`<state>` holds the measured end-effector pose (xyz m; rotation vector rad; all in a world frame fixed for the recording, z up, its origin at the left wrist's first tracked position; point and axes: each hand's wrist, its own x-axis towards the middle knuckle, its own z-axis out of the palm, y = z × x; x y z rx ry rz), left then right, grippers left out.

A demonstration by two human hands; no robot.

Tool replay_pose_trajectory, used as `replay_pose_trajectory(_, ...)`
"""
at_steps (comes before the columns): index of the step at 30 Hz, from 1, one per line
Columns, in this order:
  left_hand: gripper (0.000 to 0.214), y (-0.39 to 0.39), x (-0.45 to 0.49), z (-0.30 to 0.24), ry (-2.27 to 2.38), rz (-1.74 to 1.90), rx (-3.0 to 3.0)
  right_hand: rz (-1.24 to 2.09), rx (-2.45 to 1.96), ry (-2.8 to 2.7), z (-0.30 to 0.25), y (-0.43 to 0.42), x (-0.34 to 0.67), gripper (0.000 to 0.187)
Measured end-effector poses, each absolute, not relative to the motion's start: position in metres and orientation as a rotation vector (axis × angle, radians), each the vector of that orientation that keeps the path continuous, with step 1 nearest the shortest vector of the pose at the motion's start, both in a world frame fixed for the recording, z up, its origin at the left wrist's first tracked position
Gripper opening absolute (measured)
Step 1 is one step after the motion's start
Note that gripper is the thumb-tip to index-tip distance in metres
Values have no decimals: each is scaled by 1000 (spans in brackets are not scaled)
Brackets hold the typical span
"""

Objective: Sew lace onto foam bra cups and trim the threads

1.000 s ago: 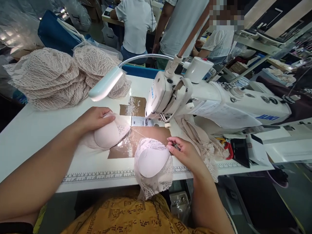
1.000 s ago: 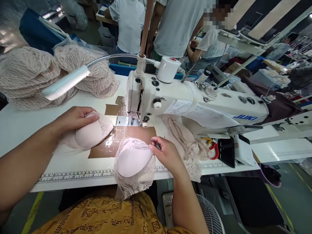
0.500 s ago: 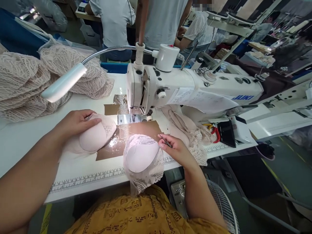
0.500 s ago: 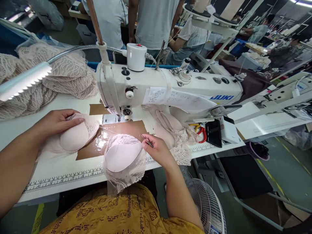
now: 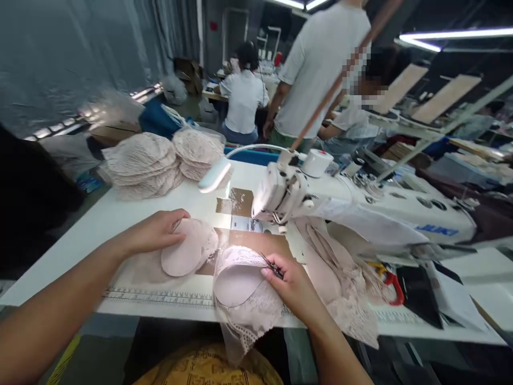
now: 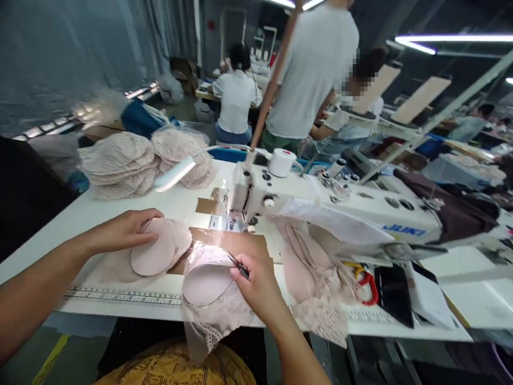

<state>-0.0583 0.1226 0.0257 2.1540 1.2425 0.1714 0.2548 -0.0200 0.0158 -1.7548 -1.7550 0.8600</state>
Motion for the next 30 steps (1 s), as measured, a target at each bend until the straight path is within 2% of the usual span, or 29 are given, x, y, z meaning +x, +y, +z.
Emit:
replay_pose_trajectory(5,29,105,-107,26,1277,403,2060,1183,-1495,-1822,38,15,201,17)
replay_pose_trajectory(9,26,110,-136,39,1463,567,2246,1219,-1321,-1835,35,60,148,16)
replay_pose_trajectory(11,25,120,-144,60,1566,768,2388,1110,-1194,-1790,34,90,124,19)
replay_pose_trajectory(15,8,156,-151,116,1642,1420,2584,466,-975,-1689,50,159,95,29)
replay_pose_trajectory(17,9,182,-150,132,1669,1603,2631,185,-947,-1675,58,193,90,32)
replay_pose_trajectory(20,17,223,-146,118,1685,1438,2687,65,-1007,-1747,51,238,93,37)
replay_pose_trajectory(22,25,246,-142,89,1639,1017,2673,115,-1160,-1875,34,258,99,39)
replay_pose_trajectory(24,45,259,-138,57,1579,838,2670,154,-1245,-1916,15,268,105,41)
replay_pose_trajectory(27,73,265,-135,28,1571,777,2629,144,-1298,-1901,-3,261,113,45)
replay_pose_trajectory(30,81,265,-134,27,1584,839,2601,93,-1275,-2000,-2,230,121,46)
